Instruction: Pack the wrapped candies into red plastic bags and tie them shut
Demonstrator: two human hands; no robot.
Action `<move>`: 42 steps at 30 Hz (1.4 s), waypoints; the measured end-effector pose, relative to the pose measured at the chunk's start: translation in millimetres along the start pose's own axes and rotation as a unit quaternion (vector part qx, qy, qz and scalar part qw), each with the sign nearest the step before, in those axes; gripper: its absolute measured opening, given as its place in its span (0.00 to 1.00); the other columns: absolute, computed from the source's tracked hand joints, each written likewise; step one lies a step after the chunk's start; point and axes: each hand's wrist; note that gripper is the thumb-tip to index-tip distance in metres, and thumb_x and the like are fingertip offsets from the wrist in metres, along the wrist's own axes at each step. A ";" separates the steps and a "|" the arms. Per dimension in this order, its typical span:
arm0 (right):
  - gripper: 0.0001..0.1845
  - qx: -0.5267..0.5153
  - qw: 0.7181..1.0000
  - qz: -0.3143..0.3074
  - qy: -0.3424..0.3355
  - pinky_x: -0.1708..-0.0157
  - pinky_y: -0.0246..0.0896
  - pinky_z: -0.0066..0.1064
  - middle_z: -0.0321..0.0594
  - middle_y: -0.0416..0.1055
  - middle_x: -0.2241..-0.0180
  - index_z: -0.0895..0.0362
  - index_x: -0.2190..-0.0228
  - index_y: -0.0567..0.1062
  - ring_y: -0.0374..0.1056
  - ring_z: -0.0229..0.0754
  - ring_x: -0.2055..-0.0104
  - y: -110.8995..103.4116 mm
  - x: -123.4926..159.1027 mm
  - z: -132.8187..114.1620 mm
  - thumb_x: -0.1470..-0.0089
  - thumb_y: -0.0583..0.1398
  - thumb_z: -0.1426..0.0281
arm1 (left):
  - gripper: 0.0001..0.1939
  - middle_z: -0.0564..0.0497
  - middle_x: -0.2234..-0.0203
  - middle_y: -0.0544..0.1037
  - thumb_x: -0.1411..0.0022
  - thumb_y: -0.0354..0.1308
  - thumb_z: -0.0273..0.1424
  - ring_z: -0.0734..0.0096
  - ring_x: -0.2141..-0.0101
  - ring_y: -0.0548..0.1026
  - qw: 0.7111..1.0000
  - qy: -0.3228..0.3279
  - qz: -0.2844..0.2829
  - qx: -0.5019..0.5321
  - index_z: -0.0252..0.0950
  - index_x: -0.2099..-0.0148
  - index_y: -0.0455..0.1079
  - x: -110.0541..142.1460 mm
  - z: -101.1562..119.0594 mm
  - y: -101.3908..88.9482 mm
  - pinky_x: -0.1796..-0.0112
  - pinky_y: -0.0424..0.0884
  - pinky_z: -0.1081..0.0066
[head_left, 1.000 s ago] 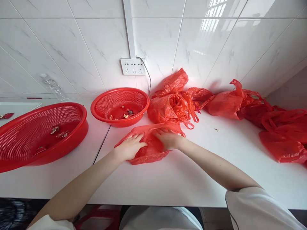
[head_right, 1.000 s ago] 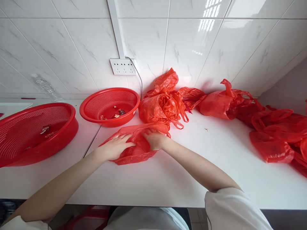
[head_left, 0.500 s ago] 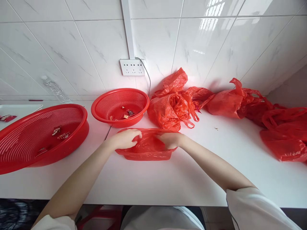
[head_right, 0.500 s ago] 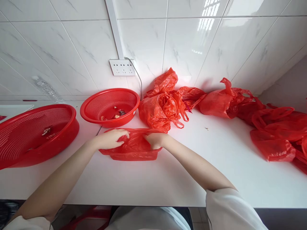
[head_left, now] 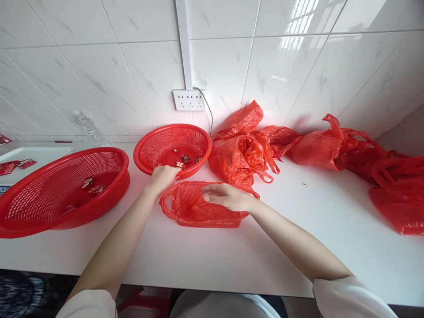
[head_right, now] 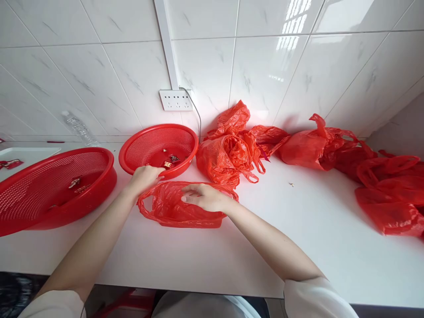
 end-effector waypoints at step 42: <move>0.09 0.121 0.857 0.493 -0.087 0.60 0.72 0.42 0.41 0.75 0.65 0.55 0.67 0.70 0.72 0.48 0.61 -57.1 60.7 33.6 0.47 0.59 0.62 | 0.08 0.59 0.84 0.64 0.52 0.60 0.33 0.80 0.85 0.60 0.593 -0.298 0.062 0.745 0.36 0.74 0.63 26.1 14.3 59.1 0.84 0.54 0.76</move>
Point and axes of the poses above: each hand's wrist, its own x-axis away from the middle knuckle, its own y-axis out of the palm, z = x × y
